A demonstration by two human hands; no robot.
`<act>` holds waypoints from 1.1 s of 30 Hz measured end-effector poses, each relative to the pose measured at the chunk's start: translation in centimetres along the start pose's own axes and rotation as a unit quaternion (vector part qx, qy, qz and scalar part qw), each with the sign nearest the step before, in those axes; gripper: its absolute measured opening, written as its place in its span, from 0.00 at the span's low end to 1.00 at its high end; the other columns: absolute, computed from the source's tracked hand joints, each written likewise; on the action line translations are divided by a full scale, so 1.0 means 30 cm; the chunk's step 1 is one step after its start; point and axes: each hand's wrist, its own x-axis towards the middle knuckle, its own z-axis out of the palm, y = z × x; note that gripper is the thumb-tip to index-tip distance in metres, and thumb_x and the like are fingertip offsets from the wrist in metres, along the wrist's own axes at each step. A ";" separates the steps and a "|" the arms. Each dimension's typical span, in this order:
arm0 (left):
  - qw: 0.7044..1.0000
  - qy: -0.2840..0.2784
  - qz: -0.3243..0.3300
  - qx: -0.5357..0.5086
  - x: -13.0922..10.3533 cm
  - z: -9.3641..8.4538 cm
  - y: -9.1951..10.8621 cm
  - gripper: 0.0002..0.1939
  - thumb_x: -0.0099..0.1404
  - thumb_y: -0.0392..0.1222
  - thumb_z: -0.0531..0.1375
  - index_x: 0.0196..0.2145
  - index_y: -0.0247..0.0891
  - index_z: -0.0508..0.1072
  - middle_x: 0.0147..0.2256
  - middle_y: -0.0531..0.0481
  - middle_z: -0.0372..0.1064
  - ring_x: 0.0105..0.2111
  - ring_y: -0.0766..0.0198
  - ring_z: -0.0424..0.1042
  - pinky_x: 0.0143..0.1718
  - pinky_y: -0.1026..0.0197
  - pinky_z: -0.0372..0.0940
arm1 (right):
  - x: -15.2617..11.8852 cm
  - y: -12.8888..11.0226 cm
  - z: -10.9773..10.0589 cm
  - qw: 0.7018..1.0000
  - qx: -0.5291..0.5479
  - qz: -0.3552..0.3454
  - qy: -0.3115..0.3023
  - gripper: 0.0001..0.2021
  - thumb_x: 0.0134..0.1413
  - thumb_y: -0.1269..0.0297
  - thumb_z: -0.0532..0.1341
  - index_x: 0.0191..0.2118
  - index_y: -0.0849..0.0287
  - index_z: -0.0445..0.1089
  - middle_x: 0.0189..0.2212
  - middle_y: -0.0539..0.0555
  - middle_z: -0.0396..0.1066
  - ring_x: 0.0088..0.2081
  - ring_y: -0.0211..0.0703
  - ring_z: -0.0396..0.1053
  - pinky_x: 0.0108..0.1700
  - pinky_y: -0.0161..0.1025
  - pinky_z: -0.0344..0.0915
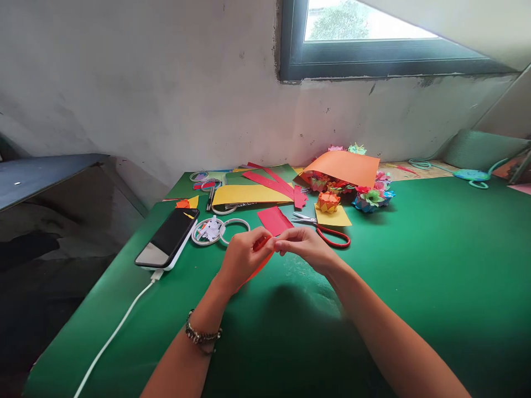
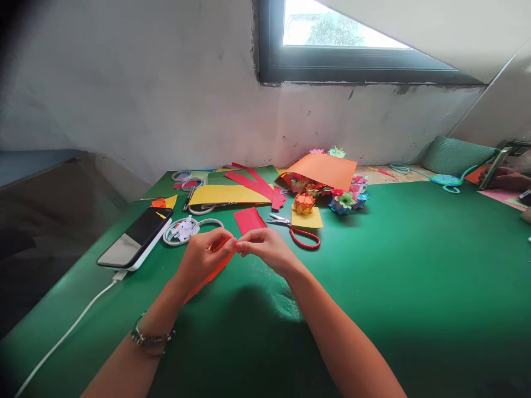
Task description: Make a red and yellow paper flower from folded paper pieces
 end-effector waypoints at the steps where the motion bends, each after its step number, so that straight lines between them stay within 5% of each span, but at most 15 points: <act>1: 1.000 0.000 -0.001 -0.001 0.000 0.000 0.000 0.13 0.60 0.44 0.51 0.23 0.36 0.67 0.19 0.56 0.61 0.20 0.70 0.58 0.22 0.68 0.52 | 0.000 0.001 -0.001 1.000 -0.001 0.000 0.000 0.08 0.36 0.61 0.66 0.21 0.62 0.72 0.18 0.48 0.68 0.24 0.32 0.63 0.31 0.34 0.59; 33: 1.000 0.006 -0.002 0.010 -0.003 0.000 0.009 0.13 0.61 0.44 0.51 0.23 0.36 0.68 0.17 0.57 0.57 0.19 0.71 0.55 0.21 0.67 0.50 | 0.000 -0.004 -0.001 0.998 -0.055 -0.024 -0.011 0.09 0.40 0.60 0.63 0.25 0.62 0.73 0.22 0.49 0.69 0.25 0.33 0.64 0.32 0.33 0.61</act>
